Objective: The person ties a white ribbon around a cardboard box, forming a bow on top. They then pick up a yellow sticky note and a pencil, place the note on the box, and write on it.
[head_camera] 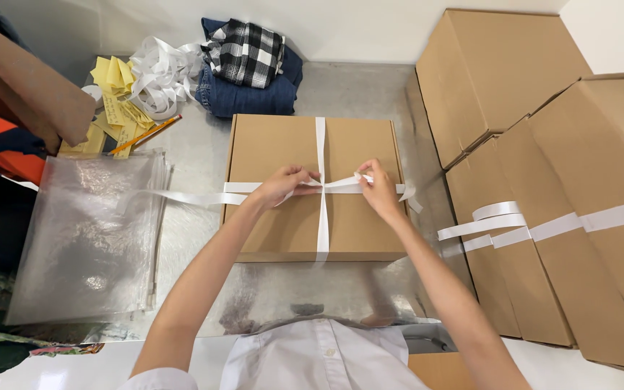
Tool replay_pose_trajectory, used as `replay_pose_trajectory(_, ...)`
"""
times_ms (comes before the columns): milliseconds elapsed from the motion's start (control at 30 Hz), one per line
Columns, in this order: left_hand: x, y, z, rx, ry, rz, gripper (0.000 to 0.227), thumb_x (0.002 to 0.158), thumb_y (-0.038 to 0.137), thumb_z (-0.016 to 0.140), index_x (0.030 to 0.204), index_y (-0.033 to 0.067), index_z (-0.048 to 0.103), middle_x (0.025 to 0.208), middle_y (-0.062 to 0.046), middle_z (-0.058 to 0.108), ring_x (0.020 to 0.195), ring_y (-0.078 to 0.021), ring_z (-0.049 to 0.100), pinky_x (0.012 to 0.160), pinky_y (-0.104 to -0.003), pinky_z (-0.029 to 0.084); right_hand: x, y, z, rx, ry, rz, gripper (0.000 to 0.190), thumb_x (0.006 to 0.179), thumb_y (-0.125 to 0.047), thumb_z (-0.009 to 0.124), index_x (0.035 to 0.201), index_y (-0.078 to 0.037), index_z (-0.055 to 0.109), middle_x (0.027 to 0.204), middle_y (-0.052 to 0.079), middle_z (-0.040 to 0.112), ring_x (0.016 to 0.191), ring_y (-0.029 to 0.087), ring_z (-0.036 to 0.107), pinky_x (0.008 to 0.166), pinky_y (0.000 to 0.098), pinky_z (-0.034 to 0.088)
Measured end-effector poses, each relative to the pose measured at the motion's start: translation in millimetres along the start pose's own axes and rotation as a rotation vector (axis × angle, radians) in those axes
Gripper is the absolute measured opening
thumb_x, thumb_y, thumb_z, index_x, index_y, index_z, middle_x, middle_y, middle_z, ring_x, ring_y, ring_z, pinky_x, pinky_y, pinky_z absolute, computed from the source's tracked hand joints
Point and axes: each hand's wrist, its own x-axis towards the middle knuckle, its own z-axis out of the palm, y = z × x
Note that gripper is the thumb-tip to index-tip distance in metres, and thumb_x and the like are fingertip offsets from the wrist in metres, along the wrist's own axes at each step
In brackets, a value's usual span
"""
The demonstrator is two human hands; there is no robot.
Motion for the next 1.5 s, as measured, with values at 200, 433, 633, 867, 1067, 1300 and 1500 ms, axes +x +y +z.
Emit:
replay_pose_trajectory(200, -11, -6, 6, 0.003, -0.080, 0.103, 0.032, 0.094, 0.010, 0.051, 0.121, -0.0024, 0.063, 0.125, -0.021, 0.065, 0.111, -0.0406, 0.069, 0.097, -0.047, 0.062, -1, 15, 7, 0.010, 0.018, 0.015, 0.023, 0.091, -0.006, 0.062, 0.113, -0.014, 0.057, 0.094, 0.028, 0.072, 0.096, 0.047, 0.069, 0.085, 0.0506, 0.055)
replay_pose_trajectory(433, -29, 1, 13, 0.099, -0.176, 0.176, 0.012, 0.091, 0.000, 0.048, 0.079, 0.0004, 0.049, 0.130, -0.028, 0.065, 0.114, -0.0396, 0.069, 0.099, -0.045, 0.060, 11, 41, 13, 0.031, 0.023, 0.068, 0.022, 0.091, -0.013, 0.068, 0.111, -0.017, 0.060, 0.096, 0.024, 0.074, 0.098, 0.039, 0.071, 0.085, 0.0408, 0.056)
replay_pose_trajectory(633, -21, -9, 8, -0.028, -0.128, 0.207, 0.012, 0.093, 0.001, 0.047, 0.081, 0.0013, 0.045, 0.125, -0.034, 0.065, 0.112, -0.0363, 0.069, 0.103, -0.042, 0.058, 3, 29, -14, 0.278, -0.103, 0.246, 0.029, 0.090, -0.019, 0.069, 0.117, -0.017, 0.059, 0.086, 0.008, 0.070, 0.073, 0.014, 0.061, 0.060, 0.0253, 0.049)
replay_pose_trajectory(867, -12, -14, 5, -0.090, -0.080, 0.167, 0.011, 0.092, 0.003, 0.049, 0.081, 0.0002, 0.050, 0.124, -0.034, 0.065, 0.109, -0.0374, 0.071, 0.100, -0.043, 0.060, 3, -24, -30, 0.560, -0.452, 0.486, 0.054, 0.097, -0.034, 0.066, 0.134, 0.003, 0.052, 0.113, 0.022, 0.071, 0.086, 0.026, 0.076, 0.072, 0.0318, 0.062)
replay_pose_trajectory(1067, -9, -18, 4, -0.135, -0.060, 0.163, 0.010, 0.091, 0.003, 0.050, 0.082, -0.0007, 0.051, 0.124, -0.035, 0.065, 0.108, -0.0377, 0.071, 0.099, -0.044, 0.060, 32, -27, 1, 0.439, -0.612, 0.363, 0.032, 0.088, -0.025, 0.075, 0.108, -0.001, 0.069, 0.092, 0.010, 0.077, 0.080, 0.012, 0.074, 0.073, 0.0234, 0.060)
replay_pose_trajectory(1300, 31, -42, -27, 0.536, 0.047, 0.310, 0.013, 0.087, 0.004, 0.065, 0.078, -0.0018, 0.057, 0.114, -0.021, 0.068, 0.102, -0.0298, 0.073, 0.084, -0.034, 0.066, 38, 7, 23, -0.018, -0.430, 0.153, 0.013, 0.073, -0.024, 0.083, 0.081, -0.015, 0.079, 0.062, -0.001, 0.073, 0.053, 0.008, 0.066, 0.051, 0.0195, 0.049)
replay_pose_trajectory(1500, 93, -87, -57, 1.035, 0.337, 0.350, 0.010, 0.072, 0.018, 0.077, 0.070, 0.0101, 0.070, 0.105, -0.010, 0.049, 0.096, -0.0260, 0.066, 0.084, -0.035, 0.060, 43, 53, 54, -0.130, -0.305, 0.132, 0.016, 0.073, -0.031, 0.082, 0.081, -0.019, 0.076, 0.055, -0.003, 0.067, 0.050, 0.009, 0.068, 0.049, 0.0202, 0.050)
